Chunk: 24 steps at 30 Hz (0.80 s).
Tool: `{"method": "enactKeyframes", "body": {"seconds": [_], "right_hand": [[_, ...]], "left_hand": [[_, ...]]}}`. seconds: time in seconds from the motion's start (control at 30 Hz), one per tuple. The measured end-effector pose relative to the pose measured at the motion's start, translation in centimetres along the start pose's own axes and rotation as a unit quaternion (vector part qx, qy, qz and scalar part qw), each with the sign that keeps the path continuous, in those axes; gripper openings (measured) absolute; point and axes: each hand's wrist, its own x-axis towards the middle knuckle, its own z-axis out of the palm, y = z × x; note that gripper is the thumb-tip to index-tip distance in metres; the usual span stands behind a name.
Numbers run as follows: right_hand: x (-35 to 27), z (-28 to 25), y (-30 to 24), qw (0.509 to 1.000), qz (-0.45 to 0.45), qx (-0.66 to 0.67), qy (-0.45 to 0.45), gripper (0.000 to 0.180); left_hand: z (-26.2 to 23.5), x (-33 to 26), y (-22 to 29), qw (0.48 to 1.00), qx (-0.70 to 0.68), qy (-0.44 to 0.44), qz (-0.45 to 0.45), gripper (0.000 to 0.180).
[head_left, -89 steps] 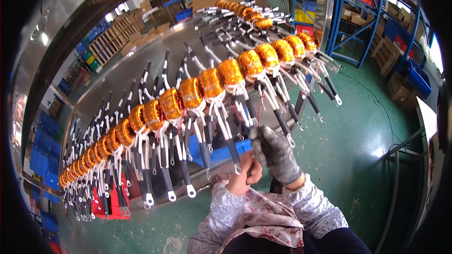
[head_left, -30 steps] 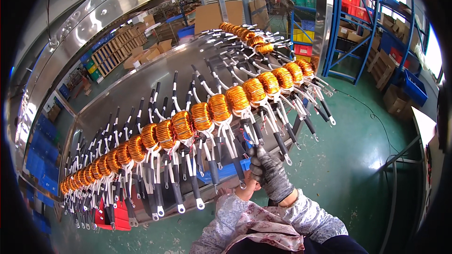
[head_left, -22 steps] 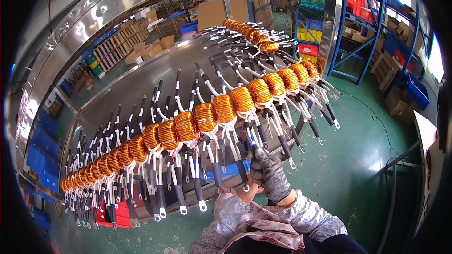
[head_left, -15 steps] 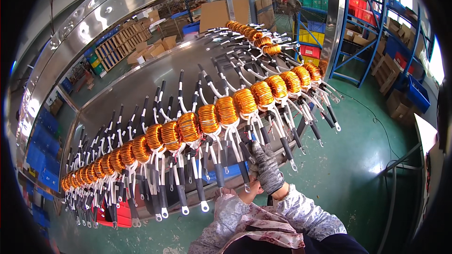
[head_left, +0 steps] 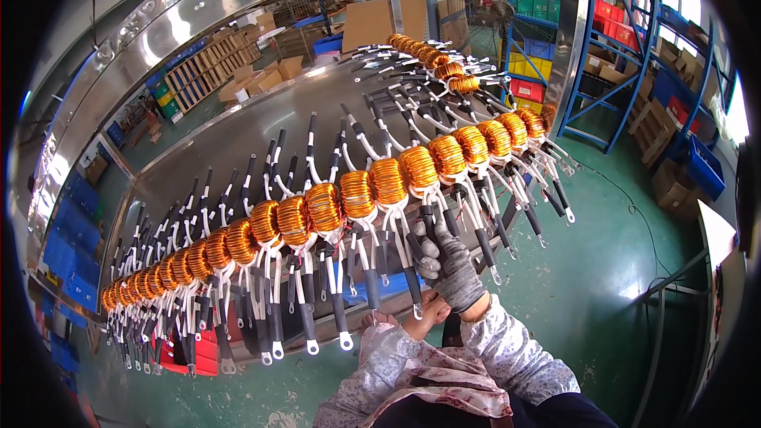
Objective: The person uses a handheld flashlight to inspect a row of copper-wound electrical components mounted on a metal rack. They systematically move the light along the components, checking the coils and connections, and occasionally touch or adjust the parts with gloved hands.
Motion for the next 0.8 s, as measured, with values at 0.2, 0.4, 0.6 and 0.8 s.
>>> {"method": "enactKeyframes", "body": {"seconds": [0.2,0.4,0.6,0.8], "right_hand": [[0.4,-1.5,0.6,0.999,-0.032,0.021,0.027,0.025],[1.0,-1.3,2.3,0.926,-0.215,-0.309,0.025,0.028],[-0.2,0.3,0.6,0.952,-0.018,-0.300,0.051,0.031],[-0.7,0.1,0.8,0.978,-0.024,-0.204,0.039,0.033]], "left_hand": [[0.3,-0.1,0.8,1.000,-0.011,-0.017,-0.014,0.027],[-0.1,-0.2,-0.1,0.998,0.009,-0.058,0.022,0.020],[0.2,-2.6,0.3,0.982,-0.157,-0.094,-0.037,0.034],[-0.5,-3.5,-1.8,0.963,-0.254,-0.060,-0.064,0.058]]}}
